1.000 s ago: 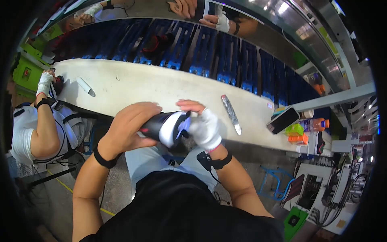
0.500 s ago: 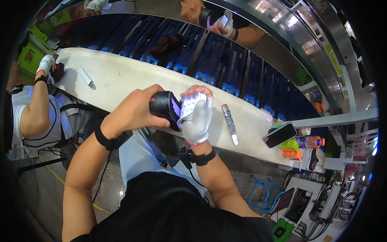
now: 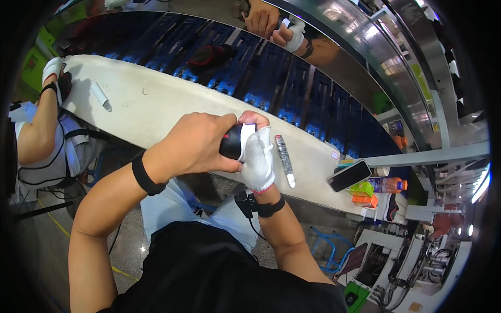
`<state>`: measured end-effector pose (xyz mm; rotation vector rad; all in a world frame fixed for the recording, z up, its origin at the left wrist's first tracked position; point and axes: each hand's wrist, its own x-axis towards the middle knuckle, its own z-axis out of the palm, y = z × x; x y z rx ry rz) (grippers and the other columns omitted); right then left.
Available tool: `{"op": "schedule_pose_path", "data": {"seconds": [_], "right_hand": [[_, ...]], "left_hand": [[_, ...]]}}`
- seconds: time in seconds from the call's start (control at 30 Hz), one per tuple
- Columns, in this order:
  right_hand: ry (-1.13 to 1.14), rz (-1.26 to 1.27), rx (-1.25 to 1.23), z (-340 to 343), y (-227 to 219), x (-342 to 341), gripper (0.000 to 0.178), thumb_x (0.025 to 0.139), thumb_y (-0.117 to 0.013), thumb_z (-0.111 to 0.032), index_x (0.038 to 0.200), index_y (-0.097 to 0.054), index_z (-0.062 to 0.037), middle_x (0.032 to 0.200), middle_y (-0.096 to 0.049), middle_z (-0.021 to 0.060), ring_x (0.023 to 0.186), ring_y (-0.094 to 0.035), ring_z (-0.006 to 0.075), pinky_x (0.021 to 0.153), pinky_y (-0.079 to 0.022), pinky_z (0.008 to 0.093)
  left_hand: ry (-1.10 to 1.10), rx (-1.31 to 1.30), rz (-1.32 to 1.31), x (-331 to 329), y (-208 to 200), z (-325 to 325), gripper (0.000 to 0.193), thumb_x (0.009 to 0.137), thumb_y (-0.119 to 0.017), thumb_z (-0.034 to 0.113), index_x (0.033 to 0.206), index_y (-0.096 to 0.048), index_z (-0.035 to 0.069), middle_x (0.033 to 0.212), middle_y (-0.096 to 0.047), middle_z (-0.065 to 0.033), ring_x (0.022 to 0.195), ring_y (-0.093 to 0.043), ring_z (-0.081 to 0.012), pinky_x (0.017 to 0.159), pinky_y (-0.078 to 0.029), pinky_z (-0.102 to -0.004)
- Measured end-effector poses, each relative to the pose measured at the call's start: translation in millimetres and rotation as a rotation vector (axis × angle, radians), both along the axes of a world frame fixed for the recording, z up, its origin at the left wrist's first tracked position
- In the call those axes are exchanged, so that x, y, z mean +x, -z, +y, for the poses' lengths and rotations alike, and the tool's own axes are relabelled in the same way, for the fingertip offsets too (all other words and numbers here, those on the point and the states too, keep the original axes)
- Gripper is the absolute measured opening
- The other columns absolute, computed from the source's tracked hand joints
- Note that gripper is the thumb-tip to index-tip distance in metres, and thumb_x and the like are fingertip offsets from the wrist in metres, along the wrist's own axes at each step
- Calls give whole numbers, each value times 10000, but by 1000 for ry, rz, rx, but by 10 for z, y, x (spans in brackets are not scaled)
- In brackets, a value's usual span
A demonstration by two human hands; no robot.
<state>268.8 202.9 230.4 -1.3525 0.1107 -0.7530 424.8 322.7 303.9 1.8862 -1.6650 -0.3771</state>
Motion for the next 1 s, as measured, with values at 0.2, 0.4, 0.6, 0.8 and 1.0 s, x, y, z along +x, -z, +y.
{"op": "schedule_pose_path", "data": {"seconds": [0.2,0.4,0.6,0.8,1.0], "right_hand": [[117,136,15,85,-215,-205,920,1117,-457,-668,1698,-361,39,1628,-521,201,1421,-531,254,1248,-397,430],[160,440,-260,264,-346,-512,714,1068,-535,-299,1668,-402,65,1676,-495,279,1593,-450,366,1312,-333,461],[313,280,-874,487,259,-698,796,869,-920,-334,1516,-617,17,1414,-720,261,1307,-716,423,1105,-559,467],[311,314,-897,586,438,-665,597,853,-913,-367,1329,-740,-50,1344,-785,141,1260,-748,369,1061,-580,456],[253,253,-982,549,433,-624,505,884,-891,-347,1297,-754,-90,1360,-784,82,1248,-751,320,1000,-587,442]], "left_hand": [[97,-46,-161,-299,-66,-42,593,732,-968,460,1046,-673,52,813,-764,-111,783,-770,-328,734,-604,-447],[203,-146,-184,-257,-17,152,569,712,-984,358,1081,-666,64,932,-744,-84,886,-765,-296,756,-602,-436],[156,46,-42,-100,-361,865,928,685,-1003,317,1476,-588,65,1470,-572,-196,1196,-711,-385,973,-610,-468],[-86,17,188,-357,153,1281,1038,683,-1006,324,1577,-556,46,1619,-490,-218,1407,-613,-428,1147,-541,-499],[-235,-44,242,-420,350,1424,922,699,-943,216,1537,-607,30,1584,-525,-224,1416,-603,-394,1156,-528,-471]]}}
